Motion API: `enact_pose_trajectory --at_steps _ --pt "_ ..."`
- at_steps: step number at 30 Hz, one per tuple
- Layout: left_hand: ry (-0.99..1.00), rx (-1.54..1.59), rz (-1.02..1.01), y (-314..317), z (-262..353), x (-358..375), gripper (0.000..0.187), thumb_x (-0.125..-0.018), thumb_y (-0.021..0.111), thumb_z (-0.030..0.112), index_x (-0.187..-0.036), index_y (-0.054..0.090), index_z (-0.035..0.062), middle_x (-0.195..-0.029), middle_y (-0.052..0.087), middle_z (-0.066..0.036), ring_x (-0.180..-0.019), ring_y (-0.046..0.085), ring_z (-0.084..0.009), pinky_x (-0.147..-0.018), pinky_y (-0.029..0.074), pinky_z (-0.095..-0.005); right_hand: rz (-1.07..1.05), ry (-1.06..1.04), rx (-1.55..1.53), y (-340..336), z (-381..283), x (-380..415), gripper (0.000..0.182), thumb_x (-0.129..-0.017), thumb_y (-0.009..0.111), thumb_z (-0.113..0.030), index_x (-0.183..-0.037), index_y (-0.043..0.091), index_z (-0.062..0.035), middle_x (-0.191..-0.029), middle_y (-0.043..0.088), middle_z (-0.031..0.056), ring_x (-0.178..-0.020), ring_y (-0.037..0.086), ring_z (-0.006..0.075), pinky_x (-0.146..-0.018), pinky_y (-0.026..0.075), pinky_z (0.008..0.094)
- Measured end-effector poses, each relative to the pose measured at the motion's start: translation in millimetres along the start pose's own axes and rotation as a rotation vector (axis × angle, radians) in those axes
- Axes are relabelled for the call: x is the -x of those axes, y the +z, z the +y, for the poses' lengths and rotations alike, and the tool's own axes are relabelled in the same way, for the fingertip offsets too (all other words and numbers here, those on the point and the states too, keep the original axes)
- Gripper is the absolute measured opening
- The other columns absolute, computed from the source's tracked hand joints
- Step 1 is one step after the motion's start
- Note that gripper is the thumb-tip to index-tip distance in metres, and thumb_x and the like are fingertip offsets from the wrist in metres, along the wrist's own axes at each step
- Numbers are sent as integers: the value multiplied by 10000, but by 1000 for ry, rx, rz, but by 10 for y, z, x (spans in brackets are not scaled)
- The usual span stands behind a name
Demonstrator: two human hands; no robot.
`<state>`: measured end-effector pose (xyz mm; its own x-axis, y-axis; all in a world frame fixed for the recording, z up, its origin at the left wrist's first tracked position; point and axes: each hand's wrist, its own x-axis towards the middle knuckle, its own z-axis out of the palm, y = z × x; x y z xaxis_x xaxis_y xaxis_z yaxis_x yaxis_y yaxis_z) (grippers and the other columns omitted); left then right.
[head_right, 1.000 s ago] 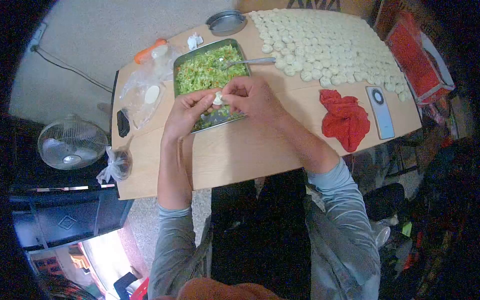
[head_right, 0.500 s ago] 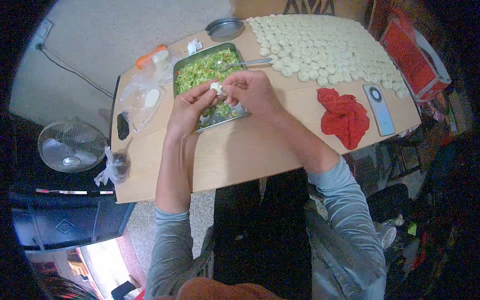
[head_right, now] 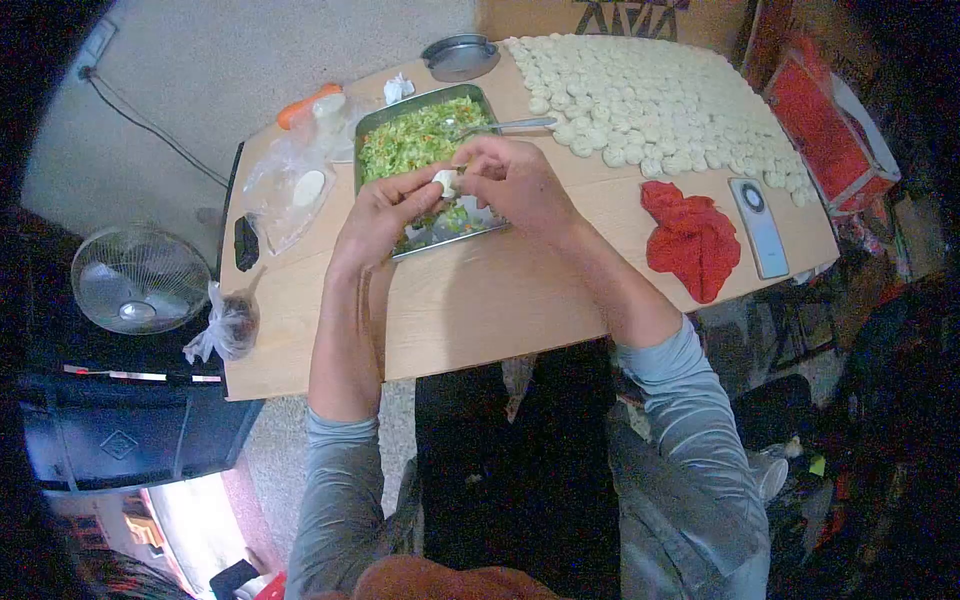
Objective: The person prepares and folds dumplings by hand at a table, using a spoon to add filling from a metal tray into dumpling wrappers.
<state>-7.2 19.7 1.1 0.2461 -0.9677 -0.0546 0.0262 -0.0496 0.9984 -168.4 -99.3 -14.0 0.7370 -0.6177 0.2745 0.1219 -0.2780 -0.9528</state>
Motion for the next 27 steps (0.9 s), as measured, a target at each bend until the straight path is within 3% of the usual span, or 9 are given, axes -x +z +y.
enact_pose_trajectory --at_steps 7,13,15,19,22,27 --pt "2 -25 -60 -38 -39 0 350 -921 641 88 -1259 627 -3 -995 712 -43 -855 612 -82 -774 471 -213 -67 43 -28 -38 5 -16 215 -875 688 -24 -1065 590 -4 -743 638 -11 -632 576 42 -549 468 204" --pt "-22 8 -108 -69 -50 -14 354 -931 631 91 -1273 618 1 -1019 710 -36 -877 616 -83 -784 474 -214 -46 91 16 -33 -43 -16 242 -840 732 -51 -1025 590 13 -756 654 23 -618 595 75 -543 484 228" --pt "-63 98 -84 -50 -13 -10 376 -936 627 96 -1299 597 3 -1053 704 -43 -898 616 -79 -791 477 -212 -25 75 -125 -44 -27 -17 229 -858 715 -71 -1035 598 16 -766 655 27 -631 599 80 -555 489 230" --pt "33 309 -20 42 92 11 409 -955 610 100 -1356 554 40 -1088 686 -47 -885 610 -63 -802 494 -207 112 21 -340 -78 -42 -15 229 -910 661 -129 -1077 607 18 -781 656 36 -665 608 89 -585 498 238" --pt "114 328 20 17 40 -27 419 -957 601 76 -1371 540 53 -1124 674 -52 -930 624 -75 -822 500 -208 168 63 -264 -44 -71 7 258 -977 570 -182 -1122 609 28 -842 656 48 -758 610 105 -650 504 248" --pt "235 206 94 174 25 -39 398 -956 575 24 -1353 553 42 -1111 676 -50 -990 633 -102 -853 508 -212 173 51 -188 40 -30 5 273 -940 642 -204 -1064 661 38 -812 675 46 -663 606 88 -593 503 241"
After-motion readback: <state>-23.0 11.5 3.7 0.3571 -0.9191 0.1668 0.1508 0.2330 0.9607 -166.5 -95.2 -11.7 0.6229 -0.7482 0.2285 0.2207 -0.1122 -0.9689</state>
